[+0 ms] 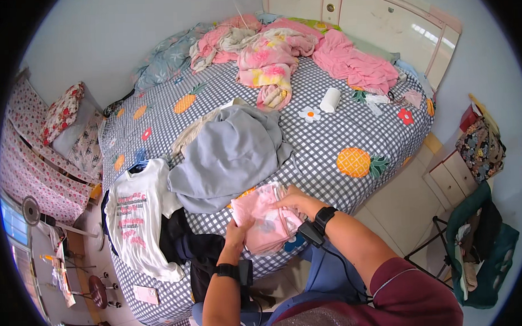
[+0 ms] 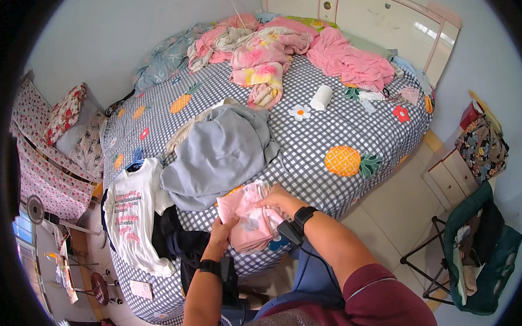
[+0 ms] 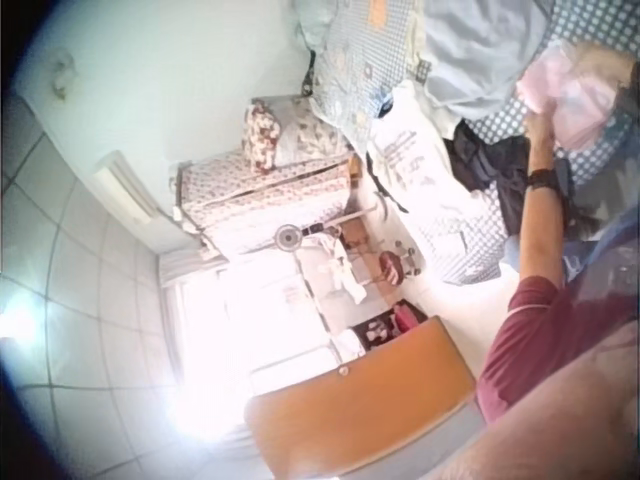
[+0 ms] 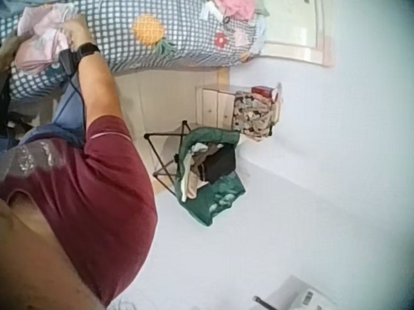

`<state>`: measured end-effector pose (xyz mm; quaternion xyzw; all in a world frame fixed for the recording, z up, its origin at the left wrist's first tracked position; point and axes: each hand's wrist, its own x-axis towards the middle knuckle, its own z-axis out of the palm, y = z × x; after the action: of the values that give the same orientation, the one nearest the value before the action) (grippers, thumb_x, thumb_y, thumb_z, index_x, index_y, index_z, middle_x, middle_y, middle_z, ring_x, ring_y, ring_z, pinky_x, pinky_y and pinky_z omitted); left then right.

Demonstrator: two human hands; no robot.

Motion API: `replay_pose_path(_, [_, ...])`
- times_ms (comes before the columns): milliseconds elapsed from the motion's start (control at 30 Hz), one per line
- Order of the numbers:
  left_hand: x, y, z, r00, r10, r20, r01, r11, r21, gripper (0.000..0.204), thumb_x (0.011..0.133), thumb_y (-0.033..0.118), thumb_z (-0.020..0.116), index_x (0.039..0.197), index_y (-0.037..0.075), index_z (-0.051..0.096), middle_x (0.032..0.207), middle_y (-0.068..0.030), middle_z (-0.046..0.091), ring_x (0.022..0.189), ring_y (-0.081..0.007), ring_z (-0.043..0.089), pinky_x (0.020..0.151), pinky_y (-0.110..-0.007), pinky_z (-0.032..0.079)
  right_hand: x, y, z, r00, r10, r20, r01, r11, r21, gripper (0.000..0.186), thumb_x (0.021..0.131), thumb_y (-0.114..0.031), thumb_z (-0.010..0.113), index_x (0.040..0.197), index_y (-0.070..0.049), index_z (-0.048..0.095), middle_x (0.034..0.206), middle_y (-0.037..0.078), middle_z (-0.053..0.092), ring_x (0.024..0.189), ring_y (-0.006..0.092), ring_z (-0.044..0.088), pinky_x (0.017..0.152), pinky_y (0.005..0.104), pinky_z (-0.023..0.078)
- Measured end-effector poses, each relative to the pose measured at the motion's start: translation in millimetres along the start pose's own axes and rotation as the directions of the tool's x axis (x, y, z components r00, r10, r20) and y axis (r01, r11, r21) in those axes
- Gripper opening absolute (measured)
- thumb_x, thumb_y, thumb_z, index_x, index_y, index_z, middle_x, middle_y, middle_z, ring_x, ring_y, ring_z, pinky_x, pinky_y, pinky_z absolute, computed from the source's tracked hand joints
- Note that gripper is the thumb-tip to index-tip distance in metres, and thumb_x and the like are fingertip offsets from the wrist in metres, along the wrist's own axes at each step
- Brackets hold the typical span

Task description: Folding a pink top and grey pants on a bed.

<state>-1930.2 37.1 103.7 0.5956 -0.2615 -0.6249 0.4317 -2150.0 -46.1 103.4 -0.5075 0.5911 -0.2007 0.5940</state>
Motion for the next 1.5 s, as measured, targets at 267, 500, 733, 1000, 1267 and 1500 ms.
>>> replay_pose_path(267, [-25,-12,8,0.879,0.462,0.117,-0.471,0.88,0.068,0.027,0.081,0.0,0.061,0.108,0.0,0.055,0.102,-0.0052,0.061,0.092,-0.0118,0.057,0.079,-0.025,0.047,-22,19,-5,0.931,-0.291,0.219,0.223,0.931,0.288,0.054,0.067,-0.005,0.076,0.115,0.0,0.052,0.105,0.005,0.06,0.092,0.0124,0.057,0.08,0.0274,0.047])
replay_pose_path(500, [-50,18,11,0.865,0.373,0.335,-0.446,0.878,0.174,0.028,0.08,-0.011,0.053,0.107,-0.002,0.055,0.102,-0.0059,0.06,0.093,-0.0144,0.058,0.081,-0.028,0.049,-92,16,-13,0.774,-0.549,0.314,0.358,0.789,0.499,0.066,0.077,-0.008,0.067,0.135,-0.005,0.035,0.124,0.004,0.05,0.108,0.0102,0.045,0.093,0.0261,0.038])
replay_pose_path(733, [-44,16,51,0.889,0.12,0.442,-0.208,0.965,0.157,0.041,0.083,0.0,0.057,0.123,0.0,0.044,0.115,-0.0085,0.055,0.104,-0.0177,0.054,0.089,-0.03,0.045,-135,14,-54,0.87,-0.393,0.297,0.226,0.855,0.467,0.052,0.08,-0.002,0.059,0.13,-0.005,0.043,0.114,0.003,0.056,0.098,0.0093,0.051,0.085,0.0256,0.043])
replay_pose_path(1000, [-20,-3,149,0.811,-0.322,0.489,0.201,0.937,0.284,0.052,0.087,0.025,0.06,0.129,0.007,0.037,0.115,-0.0083,0.054,0.098,-0.0184,0.056,0.083,-0.036,0.048,-159,13,-173,0.978,-0.208,-0.024,0.201,0.903,0.379,0.048,0.075,-0.003,0.065,0.121,-0.001,0.05,0.11,0.007,0.058,0.094,0.0135,0.057,0.082,0.0288,0.048])
replay_pose_path(1267, [5,86,204,0.761,0.319,0.565,-0.206,0.945,-0.255,0.053,0.088,0.015,0.054,0.135,0.01,0.032,0.133,-0.0124,0.04,0.119,-0.0247,0.043,0.1,-0.038,0.036,-100,-6,-302,0.907,-0.264,-0.327,0.414,0.695,0.587,0.046,0.074,-0.008,0.066,0.116,0.003,0.05,0.106,0.011,0.06,0.09,0.0228,0.061,0.083,0.0339,0.05])
replay_pose_path(1500, [19,26,123,0.9,0.167,0.403,-0.163,0.986,-0.043,0.045,0.088,0.014,0.054,0.13,0.007,0.039,0.123,-0.0115,0.05,0.109,-0.0222,0.052,0.093,-0.033,0.042,-18,43,-391,0.794,-0.482,-0.369,0.49,0.868,-0.08,0.059,0.074,-0.024,0.067,0.124,-0.003,0.045,0.109,0.014,0.058,0.1,0.0259,0.056,0.087,0.034,0.045])
